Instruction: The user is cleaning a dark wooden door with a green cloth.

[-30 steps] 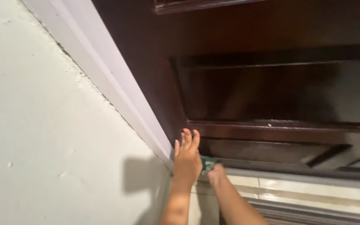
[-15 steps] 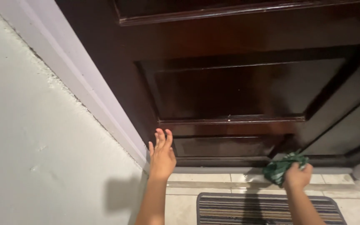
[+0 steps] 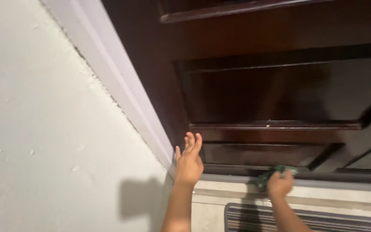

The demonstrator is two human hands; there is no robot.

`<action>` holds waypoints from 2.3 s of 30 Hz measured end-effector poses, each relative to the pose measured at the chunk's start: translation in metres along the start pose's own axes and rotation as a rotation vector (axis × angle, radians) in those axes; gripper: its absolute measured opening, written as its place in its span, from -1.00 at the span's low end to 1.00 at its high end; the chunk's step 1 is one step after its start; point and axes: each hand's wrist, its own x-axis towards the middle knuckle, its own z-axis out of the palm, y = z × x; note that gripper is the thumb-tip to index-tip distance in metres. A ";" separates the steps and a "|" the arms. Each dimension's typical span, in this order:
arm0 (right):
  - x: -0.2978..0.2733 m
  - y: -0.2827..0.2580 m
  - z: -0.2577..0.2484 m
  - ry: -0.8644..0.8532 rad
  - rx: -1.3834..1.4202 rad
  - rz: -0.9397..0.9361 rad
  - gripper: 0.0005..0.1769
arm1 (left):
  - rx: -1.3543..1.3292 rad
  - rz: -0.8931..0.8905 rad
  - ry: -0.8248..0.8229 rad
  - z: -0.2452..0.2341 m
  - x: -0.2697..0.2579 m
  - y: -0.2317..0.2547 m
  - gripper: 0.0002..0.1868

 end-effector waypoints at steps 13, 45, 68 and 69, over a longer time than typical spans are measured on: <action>-0.078 -0.300 -0.020 -0.895 -0.369 -0.909 -0.79 | -0.054 0.249 0.361 -0.035 -0.019 -0.028 -0.49; -0.089 -0.237 0.004 -0.715 -0.276 -0.823 -0.80 | -0.150 0.184 0.401 -0.057 -0.018 -0.027 -0.60; 0.128 -0.016 -0.149 -0.818 -0.779 -0.457 -0.48 | -0.096 0.120 0.501 0.000 0.001 -0.025 -0.46; 0.130 -0.011 -0.148 -0.792 -0.781 -0.497 -0.45 | -0.122 0.091 0.462 -0.006 -0.001 -0.029 -0.47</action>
